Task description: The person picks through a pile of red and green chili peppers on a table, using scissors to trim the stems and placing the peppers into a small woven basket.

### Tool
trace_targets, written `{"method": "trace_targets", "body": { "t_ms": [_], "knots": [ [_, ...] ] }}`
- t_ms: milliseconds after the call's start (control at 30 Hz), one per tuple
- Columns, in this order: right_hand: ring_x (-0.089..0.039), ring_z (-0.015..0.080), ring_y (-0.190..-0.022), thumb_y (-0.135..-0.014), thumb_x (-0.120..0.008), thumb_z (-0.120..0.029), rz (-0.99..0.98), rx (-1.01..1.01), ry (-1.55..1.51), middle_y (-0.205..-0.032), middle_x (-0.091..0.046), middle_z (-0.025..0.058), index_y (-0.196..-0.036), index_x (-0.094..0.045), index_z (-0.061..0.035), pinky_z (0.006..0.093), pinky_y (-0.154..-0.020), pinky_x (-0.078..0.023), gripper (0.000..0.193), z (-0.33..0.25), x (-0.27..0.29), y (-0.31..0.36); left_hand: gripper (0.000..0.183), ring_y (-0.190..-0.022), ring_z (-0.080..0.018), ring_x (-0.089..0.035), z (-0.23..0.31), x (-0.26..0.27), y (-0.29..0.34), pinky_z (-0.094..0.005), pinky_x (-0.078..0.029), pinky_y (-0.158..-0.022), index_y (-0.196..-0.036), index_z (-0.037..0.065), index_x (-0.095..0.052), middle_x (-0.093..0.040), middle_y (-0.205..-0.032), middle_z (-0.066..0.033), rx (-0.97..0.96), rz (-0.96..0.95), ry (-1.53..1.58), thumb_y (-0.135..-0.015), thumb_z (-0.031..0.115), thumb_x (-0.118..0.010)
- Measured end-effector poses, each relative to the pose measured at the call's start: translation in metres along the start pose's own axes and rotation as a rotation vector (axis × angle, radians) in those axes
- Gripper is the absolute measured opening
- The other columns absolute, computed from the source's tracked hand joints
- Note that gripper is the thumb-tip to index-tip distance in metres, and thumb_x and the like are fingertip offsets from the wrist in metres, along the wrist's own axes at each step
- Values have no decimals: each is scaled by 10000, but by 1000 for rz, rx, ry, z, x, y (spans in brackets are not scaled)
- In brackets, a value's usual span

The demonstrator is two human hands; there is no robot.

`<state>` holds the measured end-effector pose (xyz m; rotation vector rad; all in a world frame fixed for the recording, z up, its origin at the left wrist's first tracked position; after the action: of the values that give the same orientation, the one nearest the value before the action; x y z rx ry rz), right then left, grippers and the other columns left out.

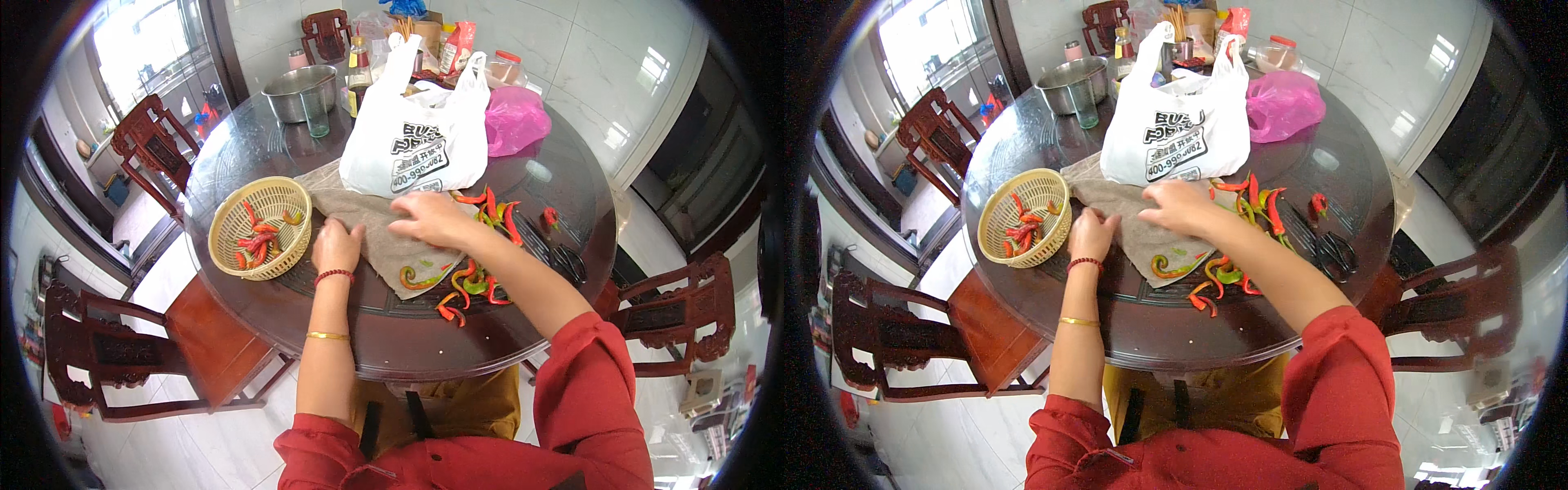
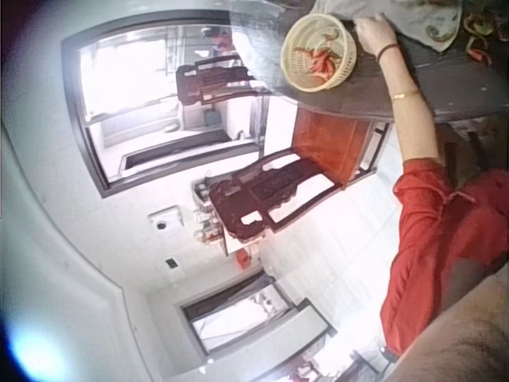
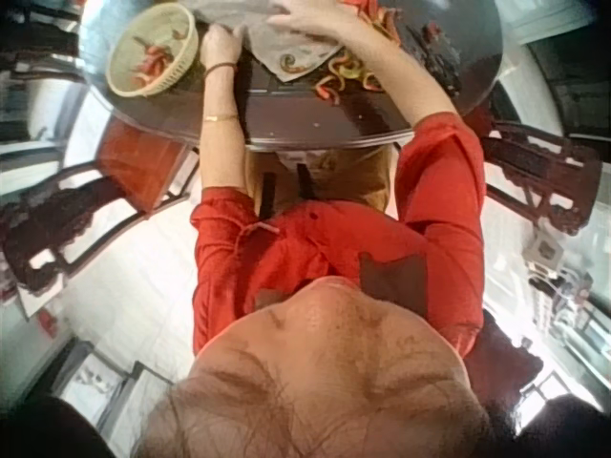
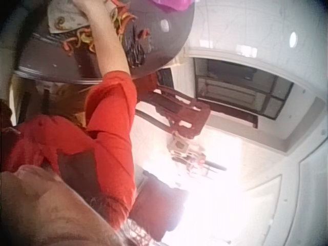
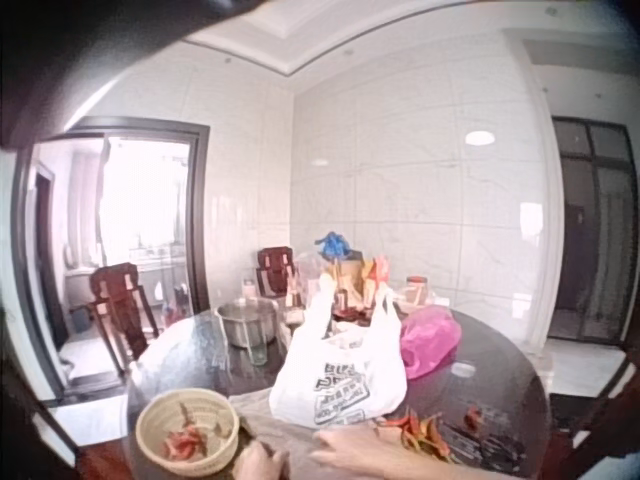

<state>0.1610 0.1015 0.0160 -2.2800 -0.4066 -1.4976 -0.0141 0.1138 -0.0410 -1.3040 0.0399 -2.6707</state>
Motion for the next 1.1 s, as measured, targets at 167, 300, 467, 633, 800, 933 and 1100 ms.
{"method": "trace_targets", "body": {
  "t_ms": [167, 300, 467, 633, 800, 933, 1100],
  "knots": [
    [-551, 341, -1064, -701, -656, -370, -58, -32, 94, -1106, -584, 230, -1303, -421, -42, 411, -869, -449, 725, -13, -32, -37, 251, -697, -106, -579, 6, -22, -3, -237, -469, -635, -1008, -37, -632, -637, -812, -36, -25, -246, 936, -801, 106, -627],
    [-624, 340, -900, -685, -659, -329, 13, -142, 187, -926, -656, 169, -1135, -585, -107, 434, -761, -495, 507, -11, -13, -54, 213, -767, -70, -556, 23, -8, 2, -209, -454, -670, -1058, -15, -615, -620, -916, -6, -96, -232, 1218, -874, 70, -548],
    [-569, 132, -568, -728, -607, -145, 329, -450, -646, -713, -614, 59, -1146, -582, -43, 268, -488, -475, 431, 23, 25, -56, 137, -816, -142, -586, 19, -15, -4, -267, -476, -744, -986, 27, -606, -607, -907, -65, -311, 50, 723, -866, 44, -542],
    [-590, 137, -651, -803, -595, -95, 492, -337, -1152, -836, -617, 50, -1123, -555, -51, 264, -494, -474, 325, -4, 41, -56, 310, -832, -269, -616, 20, -17, 2, -362, -484, -777, -1094, 17, -523, -579, -1014, -166, -307, 62, 646, -799, 74, -602],
    [-615, 186, -785, -814, -590, -96, 679, -178, -1456, -936, -617, 66, -1138, -517, -34, 328, -563, -524, 338, 1, 67, -56, 387, -880, -239, -633, 26, -24, 2, -348, -486, -801, -1176, -3, -490, -577, -1111, -176, -228, 32, 865, -828, 116, -608],
    [-619, 194, -806, -826, -574, -69, 728, 111, -1415, -965, -620, 69, -1110, -529, -42, 322, -594, -531, 289, -11, 129, -52, 371, -884, -247, -644, 17, -34, -2, -340, -495, -802, -1157, -10, -545, -602, -1097, -179, -281, -103, 717, -824, 133, -622],
    [-610, 219, -871, -838, -569, -84, 897, 128, -1301, -1006, -607, 95, -1077, -539, -23, 373, -651, -550, 249, 22, 179, -13, 177, -885, -295, -627, 28, -35, 7, -372, -491, -789, -986, 69, -653, -637, -983, -147, -300, -180, 532, -849, 133, -562]
  ]
}}
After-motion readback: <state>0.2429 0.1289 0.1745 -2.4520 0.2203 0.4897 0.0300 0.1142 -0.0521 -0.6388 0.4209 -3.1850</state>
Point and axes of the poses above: each hand's wrist, its own y-axis away from the middle knuckle, its own x-axis out of the back of the hand, z = x × y, the point moved 5 cm from there along -y, towards the middle knuckle
